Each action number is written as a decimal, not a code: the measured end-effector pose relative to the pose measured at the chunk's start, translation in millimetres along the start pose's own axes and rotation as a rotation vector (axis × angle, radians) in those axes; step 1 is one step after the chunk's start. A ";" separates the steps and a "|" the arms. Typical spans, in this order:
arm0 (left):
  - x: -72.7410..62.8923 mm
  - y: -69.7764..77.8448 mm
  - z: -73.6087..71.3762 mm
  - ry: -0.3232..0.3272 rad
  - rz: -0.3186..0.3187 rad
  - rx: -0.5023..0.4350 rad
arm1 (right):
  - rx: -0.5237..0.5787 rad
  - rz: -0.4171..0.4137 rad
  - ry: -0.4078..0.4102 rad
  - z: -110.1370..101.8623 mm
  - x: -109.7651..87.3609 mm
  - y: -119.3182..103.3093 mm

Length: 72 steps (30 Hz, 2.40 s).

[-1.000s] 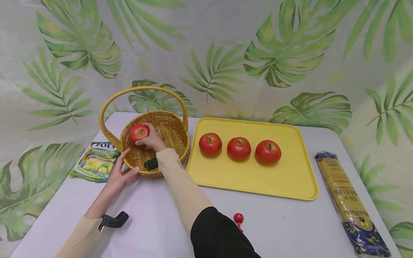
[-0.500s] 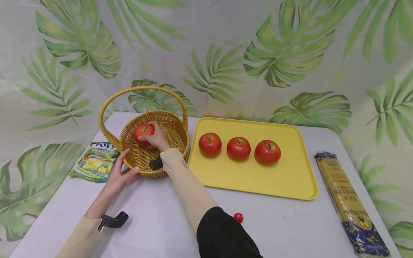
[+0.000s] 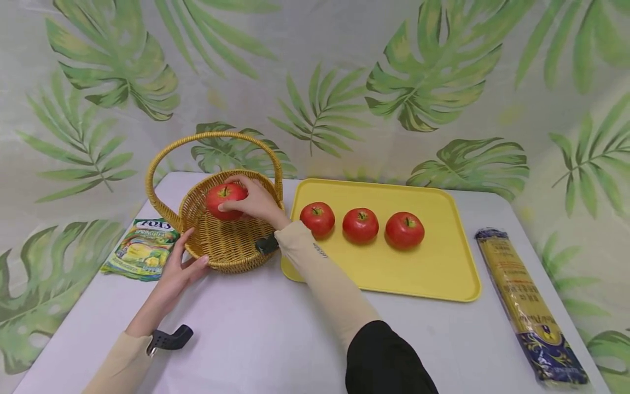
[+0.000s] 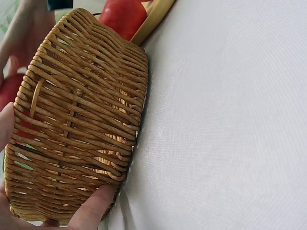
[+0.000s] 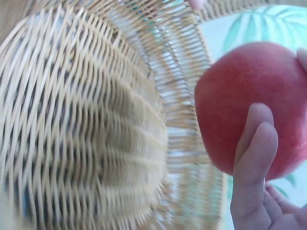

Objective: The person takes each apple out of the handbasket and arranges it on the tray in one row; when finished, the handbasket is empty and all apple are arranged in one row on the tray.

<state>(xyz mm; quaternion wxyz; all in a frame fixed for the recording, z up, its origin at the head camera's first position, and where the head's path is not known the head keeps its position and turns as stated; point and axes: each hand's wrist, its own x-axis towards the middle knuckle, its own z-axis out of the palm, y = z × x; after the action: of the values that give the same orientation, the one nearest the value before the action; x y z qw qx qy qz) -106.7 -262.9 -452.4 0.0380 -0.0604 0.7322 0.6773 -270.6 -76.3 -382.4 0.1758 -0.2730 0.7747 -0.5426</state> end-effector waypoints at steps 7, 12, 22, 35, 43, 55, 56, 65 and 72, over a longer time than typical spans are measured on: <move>0.3 0.2 2.2 0.001 0.006 -0.004 | -0.038 -0.054 -0.082 -43.4 -33.0 -1.0; -0.9 0.0 3.2 -0.001 0.010 -0.001 | -0.052 -0.032 -0.062 -74.7 -64.7 6.6; -1.9 -1.3 1.2 -0.002 0.009 0.008 | -0.047 0.105 0.082 -141.7 -132.5 30.7; -3.1 -0.6 2.1 0.006 0.003 0.009 | -0.124 0.182 0.334 -223.2 -213.0 71.7; -2.8 -1.0 2.5 -0.001 0.000 -0.003 | -0.152 0.186 0.476 -257.7 -258.6 95.7; -3.0 1.3 2.9 -0.006 0.002 -0.012 | -0.058 0.292 0.579 -277.1 -299.9 122.6; -2.8 1.3 2.9 -0.006 0.002 -0.012 | -0.049 0.307 0.586 -276.9 -301.3 125.0; -1.6 0.5 3.0 -0.014 0.000 -0.003 | -0.021 0.414 0.519 -271.4 -307.6 143.8; -1.3 0.7 1.3 -0.017 0.000 -0.004 | 0.024 0.404 0.469 -270.4 -306.4 148.5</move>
<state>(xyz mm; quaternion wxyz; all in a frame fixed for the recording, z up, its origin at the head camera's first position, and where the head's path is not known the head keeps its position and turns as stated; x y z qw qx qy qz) -105.6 -261.5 -451.6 0.0439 -0.0545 0.7304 0.6794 -217.0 352.1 -434.3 0.0996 0.0214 0.8262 -0.5541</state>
